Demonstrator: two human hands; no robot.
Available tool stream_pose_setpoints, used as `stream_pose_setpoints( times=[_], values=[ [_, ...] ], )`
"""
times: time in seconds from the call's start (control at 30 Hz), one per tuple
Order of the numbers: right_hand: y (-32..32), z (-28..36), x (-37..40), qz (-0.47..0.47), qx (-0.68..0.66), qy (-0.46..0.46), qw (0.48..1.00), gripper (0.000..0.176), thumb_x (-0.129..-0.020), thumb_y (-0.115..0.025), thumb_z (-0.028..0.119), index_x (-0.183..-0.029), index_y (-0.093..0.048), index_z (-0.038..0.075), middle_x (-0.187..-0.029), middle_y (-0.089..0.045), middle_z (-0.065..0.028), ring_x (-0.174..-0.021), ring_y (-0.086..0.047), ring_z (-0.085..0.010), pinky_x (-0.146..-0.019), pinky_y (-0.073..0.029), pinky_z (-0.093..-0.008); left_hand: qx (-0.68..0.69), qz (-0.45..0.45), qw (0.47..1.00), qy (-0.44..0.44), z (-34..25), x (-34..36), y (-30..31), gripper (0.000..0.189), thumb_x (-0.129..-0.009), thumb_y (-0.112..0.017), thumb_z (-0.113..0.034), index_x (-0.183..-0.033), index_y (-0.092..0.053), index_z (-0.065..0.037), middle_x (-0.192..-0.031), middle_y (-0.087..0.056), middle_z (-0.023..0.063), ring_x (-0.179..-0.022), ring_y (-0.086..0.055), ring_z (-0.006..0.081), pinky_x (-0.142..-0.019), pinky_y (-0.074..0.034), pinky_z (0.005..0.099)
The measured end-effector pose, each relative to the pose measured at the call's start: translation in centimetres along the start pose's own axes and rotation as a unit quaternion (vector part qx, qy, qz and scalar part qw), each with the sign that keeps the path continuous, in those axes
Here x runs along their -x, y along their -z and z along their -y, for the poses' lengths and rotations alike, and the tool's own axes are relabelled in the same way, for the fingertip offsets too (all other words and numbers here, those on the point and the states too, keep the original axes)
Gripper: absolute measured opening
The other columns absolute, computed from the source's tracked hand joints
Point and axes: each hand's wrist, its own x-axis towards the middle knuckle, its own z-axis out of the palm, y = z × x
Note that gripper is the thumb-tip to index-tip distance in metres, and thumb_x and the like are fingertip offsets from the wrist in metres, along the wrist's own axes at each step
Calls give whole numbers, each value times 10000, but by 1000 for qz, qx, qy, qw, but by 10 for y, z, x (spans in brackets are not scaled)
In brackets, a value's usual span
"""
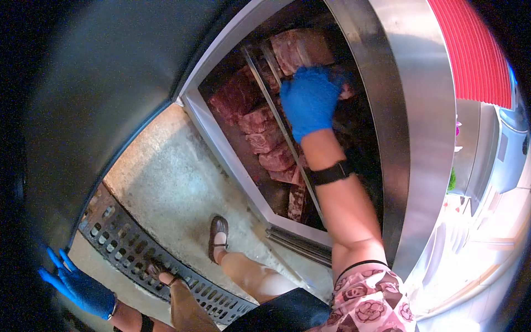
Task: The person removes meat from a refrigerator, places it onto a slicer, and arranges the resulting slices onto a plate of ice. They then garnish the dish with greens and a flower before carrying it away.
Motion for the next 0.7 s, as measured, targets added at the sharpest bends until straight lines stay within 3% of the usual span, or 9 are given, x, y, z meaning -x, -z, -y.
stream_pose_setpoints(
  times=[0.07,0.1,0.17,0.3,0.4,0.5,0.6,0.7],
  values=[
    [-24,5,-2,-227,19,51,972,453,-775,-614,307,-1126,-576,23,-1177,-563,-180,-1140,-489,-329,-1056,-241,-560,-6,-8,1000,-25,3,-4,6,549,-952,-372,-161,-1450,-175,-37,-1446,-245,299,-1355,-247,408,-1152,-127,505],
    [-29,10,5,-223,21,51,973,453,-775,-614,307,-1126,-576,23,-1177,-563,-180,-1140,-489,-329,-1056,-241,-560,-8,-6,1000,-22,4,-3,6,549,-952,-372,-161,-1450,-175,-37,-1446,-245,299,-1355,-247,408,-1152,-127,505],
    [-37,17,35,-237,-50,154,958,485,-773,-617,295,-1171,-555,27,-1232,-534,-169,-1182,-466,-320,-1056,-229,-573,-116,22,988,-101,8,0,5,539,-952,-367,-136,-1446,-177,-38,-1451,-235,298,-1350,-254,411,-1152,-132,508],
    [-57,19,85,-174,-152,221,947,499,-775,-613,276,-1196,-534,21,-1275,-503,-167,-1208,-445,-322,-1053,-233,-576,-110,28,988,-101,7,3,-3,541,-945,-370,-103,-1445,-174,-39,-1465,-204,296,-1350,-250,416,-1152,-137,511],
    [-61,6,100,-123,-210,187,952,464,-784,-625,218,-1204,-539,42,-1294,-495,-165,-1221,-437,-340,-1049,-284,-526,-91,25,992,-89,10,-1,-1,533,-940,-371,-84,-1438,-189,-39,-1486,-156,285,-1352,-239,425,-1151,-140,510],
    [-62,-9,108,-101,-253,184,944,437,-786,-631,149,-1196,-540,28,-1280,-503,-187,-1177,-470,-364,-1001,-375,-419,-9,30,998,-60,13,-6,8,517,-942,-367,-80,-1432,-207,-49,-1497,-125,276,-1356,-224,432,-1152,-138,506],
    [-79,-16,130,-66,-303,233,922,445,-781,-614,154,-1188,-523,-2,-1250,-514,-200,-1145,-481,-383,-986,-376,-457,-28,39,997,-61,17,-7,13,504,-948,-350,-75,-1433,-216,-65,-1505,-112,262,-1366,-203,423,-1155,-121,496],
    [-99,-15,163,15,-337,242,910,447,-802,-620,180,-1202,-519,8,-1233,-523,-210,-1142,-497,-364,-982,-388,-423,-46,54,996,-57,16,-3,9,497,-952,-339,-71,-1434,-222,-76,-1511,-102,253,-1373,-189,417,-1158,-109,489]
  ],
)
